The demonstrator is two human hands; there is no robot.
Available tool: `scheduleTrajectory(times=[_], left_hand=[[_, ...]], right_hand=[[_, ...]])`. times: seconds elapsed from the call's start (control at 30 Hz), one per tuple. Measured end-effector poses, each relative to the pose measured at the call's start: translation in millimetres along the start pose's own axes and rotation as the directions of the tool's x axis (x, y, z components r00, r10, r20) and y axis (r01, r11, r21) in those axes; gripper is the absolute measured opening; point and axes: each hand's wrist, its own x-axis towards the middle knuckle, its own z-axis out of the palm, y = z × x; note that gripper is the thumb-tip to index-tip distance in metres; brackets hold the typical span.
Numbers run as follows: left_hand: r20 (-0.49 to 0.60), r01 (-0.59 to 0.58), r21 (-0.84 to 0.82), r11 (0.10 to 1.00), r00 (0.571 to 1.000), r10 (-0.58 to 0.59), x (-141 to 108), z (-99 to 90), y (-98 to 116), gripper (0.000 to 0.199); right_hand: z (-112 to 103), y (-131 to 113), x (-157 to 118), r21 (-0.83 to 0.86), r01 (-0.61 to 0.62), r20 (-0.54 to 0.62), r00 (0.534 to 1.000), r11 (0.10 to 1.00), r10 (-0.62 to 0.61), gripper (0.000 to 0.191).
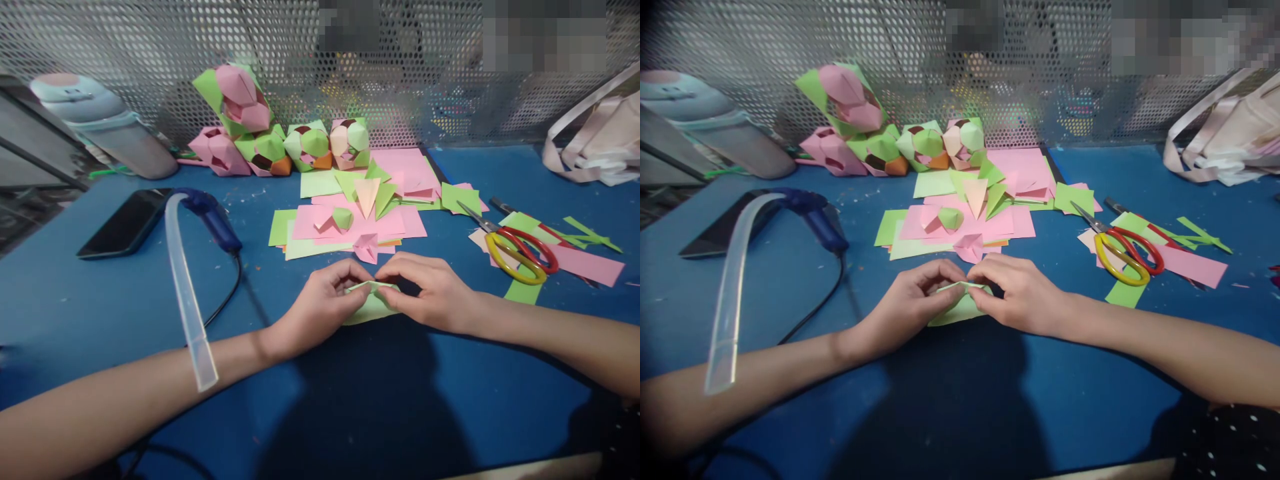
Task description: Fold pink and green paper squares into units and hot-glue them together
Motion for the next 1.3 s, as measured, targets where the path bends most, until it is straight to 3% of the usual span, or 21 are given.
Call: scheduleTrajectory(times=[0.53, 0.93, 1.13, 1.3], left_hand=[[-0.010, 0.019, -0.002, 1.000, 1.000, -0.019, 1.3, 1.5, -3.0, 0.008], [0.006, -0.149, 0.094, 0.984, 0.989, 0.149, 0.7, 0.3, -7.7, 0.012], [0.001, -0.194, 0.096, 0.976, 0.981, 0.195, -1.8, 1.9, -6.9, 0.011], [0.004, -0.244, 0.117, 0.963, 0.969, 0.245, -2.9, 1.8, -5.6, 0.011]], right_hand=[[3.6, 2.9, 0.1, 0.027, 0.011, -0.013, 1.000, 1.000, -0.010, 0.012], [3.7, 3.8, -2.1, -0.008, 0.033, 0.016, 0.999, 0.999, -0.033, 0.014], [1.9, 1.4, -3.6, -0.096, 0.167, 0.029, 0.986, 0.981, -0.165, 0.017], [1.8, 0.9, -4.7, -0.113, 0.190, 0.019, 0.982, 0.975, -0.189, 0.015]])
